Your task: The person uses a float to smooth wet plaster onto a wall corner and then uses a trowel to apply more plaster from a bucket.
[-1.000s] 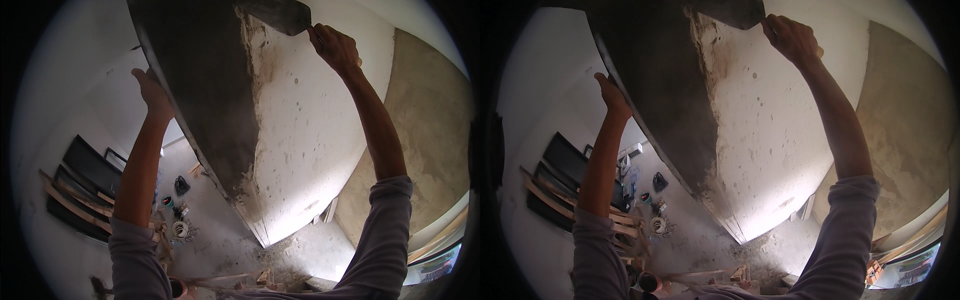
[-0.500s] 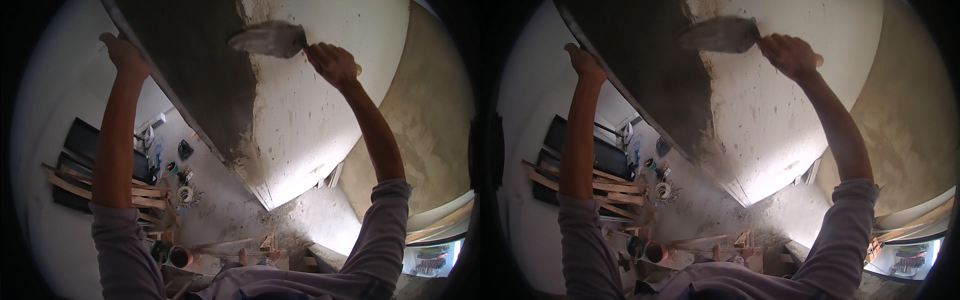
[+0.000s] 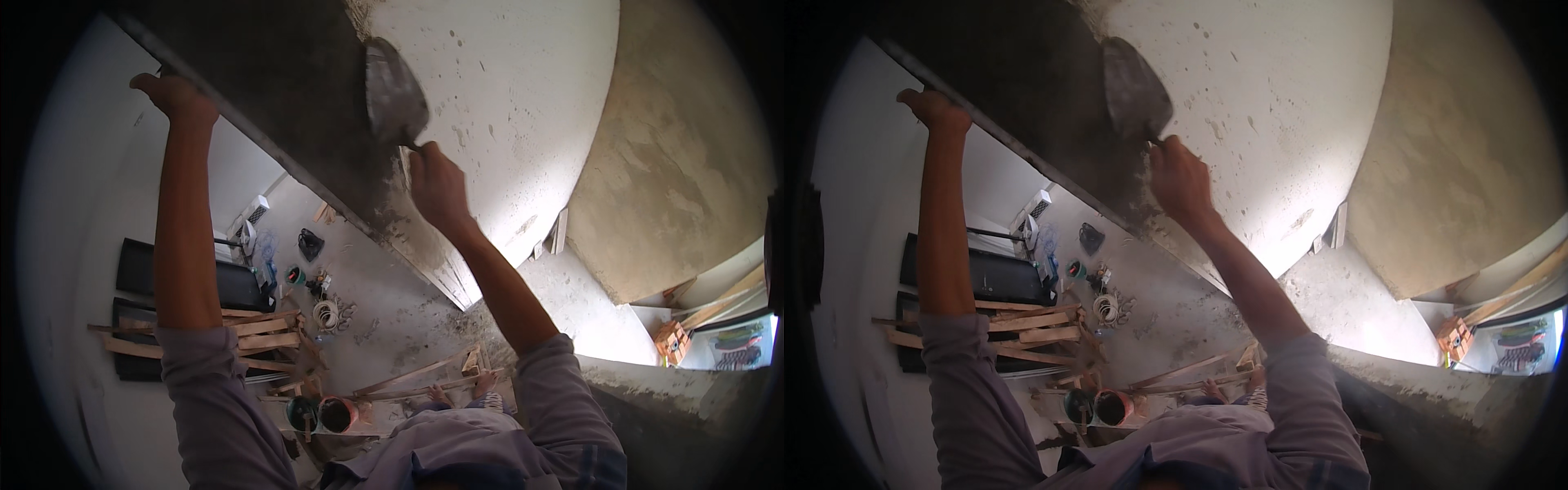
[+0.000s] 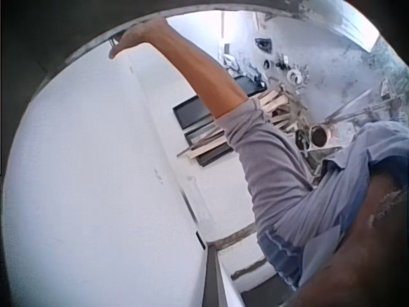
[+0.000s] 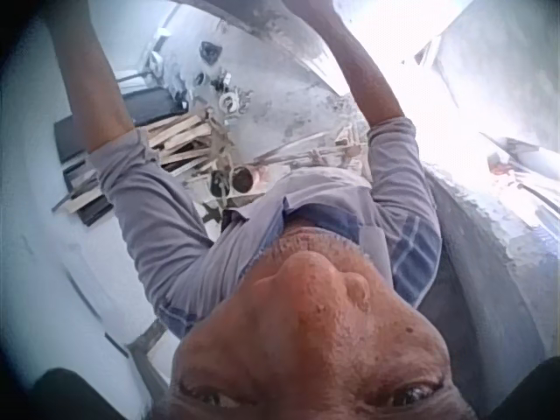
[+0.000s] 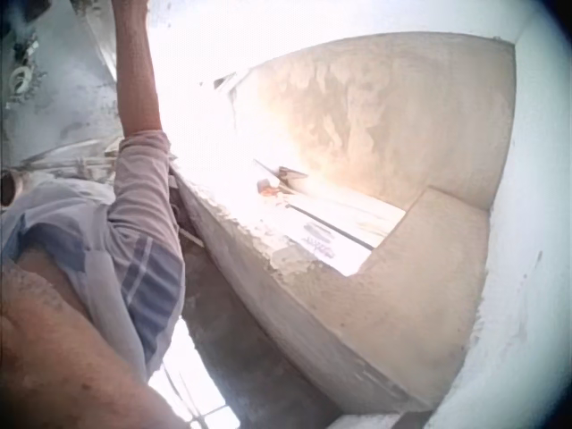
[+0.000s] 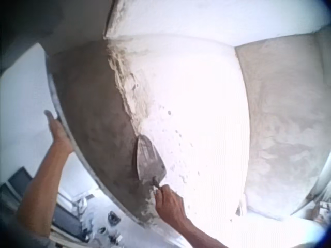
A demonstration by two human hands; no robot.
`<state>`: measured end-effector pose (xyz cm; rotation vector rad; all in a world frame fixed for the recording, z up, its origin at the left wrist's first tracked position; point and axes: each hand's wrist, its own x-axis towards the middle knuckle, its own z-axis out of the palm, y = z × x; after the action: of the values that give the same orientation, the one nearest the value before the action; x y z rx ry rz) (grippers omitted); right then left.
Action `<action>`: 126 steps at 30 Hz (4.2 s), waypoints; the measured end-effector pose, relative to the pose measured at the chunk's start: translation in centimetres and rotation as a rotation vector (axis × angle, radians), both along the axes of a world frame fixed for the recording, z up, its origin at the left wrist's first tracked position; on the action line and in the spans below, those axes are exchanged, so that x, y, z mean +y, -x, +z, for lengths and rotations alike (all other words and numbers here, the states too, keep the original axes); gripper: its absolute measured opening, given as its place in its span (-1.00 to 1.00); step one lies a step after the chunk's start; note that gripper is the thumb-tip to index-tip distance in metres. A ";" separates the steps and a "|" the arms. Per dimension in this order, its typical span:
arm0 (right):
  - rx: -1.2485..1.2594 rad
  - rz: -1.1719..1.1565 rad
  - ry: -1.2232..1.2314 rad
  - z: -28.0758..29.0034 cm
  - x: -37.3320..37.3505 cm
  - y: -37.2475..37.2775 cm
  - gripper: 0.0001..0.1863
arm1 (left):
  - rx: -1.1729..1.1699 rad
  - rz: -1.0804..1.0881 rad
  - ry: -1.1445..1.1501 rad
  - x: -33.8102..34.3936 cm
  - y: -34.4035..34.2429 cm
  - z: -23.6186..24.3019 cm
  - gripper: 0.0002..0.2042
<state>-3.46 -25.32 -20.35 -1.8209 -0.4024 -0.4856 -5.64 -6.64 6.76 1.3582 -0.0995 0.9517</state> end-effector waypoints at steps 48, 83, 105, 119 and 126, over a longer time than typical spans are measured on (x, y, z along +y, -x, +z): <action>0.213 2.296 1.484 -48.3 11.7 33.9 -0.66 | 1.980 0.101 0.081 8.1 67.3 -64.2 -0.42; -0.186 1.562 1.242 -75.1 86.8 74.7 -0.70 | 1.677 0.506 0.558 18.3 77.7 -75.8 -0.36; 1.118 0.985 -0.340 -18.2 18.8 29.3 -0.05 | 1.592 0.275 1.167 29.4 79.1 -75.3 -0.69; -0.334 -0.145 -0.064 0.2 3.6 4.6 -0.21 | 1.589 0.178 0.747 26.9 62.8 -60.3 -0.69; -0.405 -0.277 -0.047 0.4 4.9 -1.6 -0.42 | 1.632 0.159 0.742 21.5 61.4 -58.5 -0.69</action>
<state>-1.83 -20.45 -19.94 -1.7380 -0.4083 -1.0557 -67.02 14.89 -51.71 1.0619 1.4500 -0.2414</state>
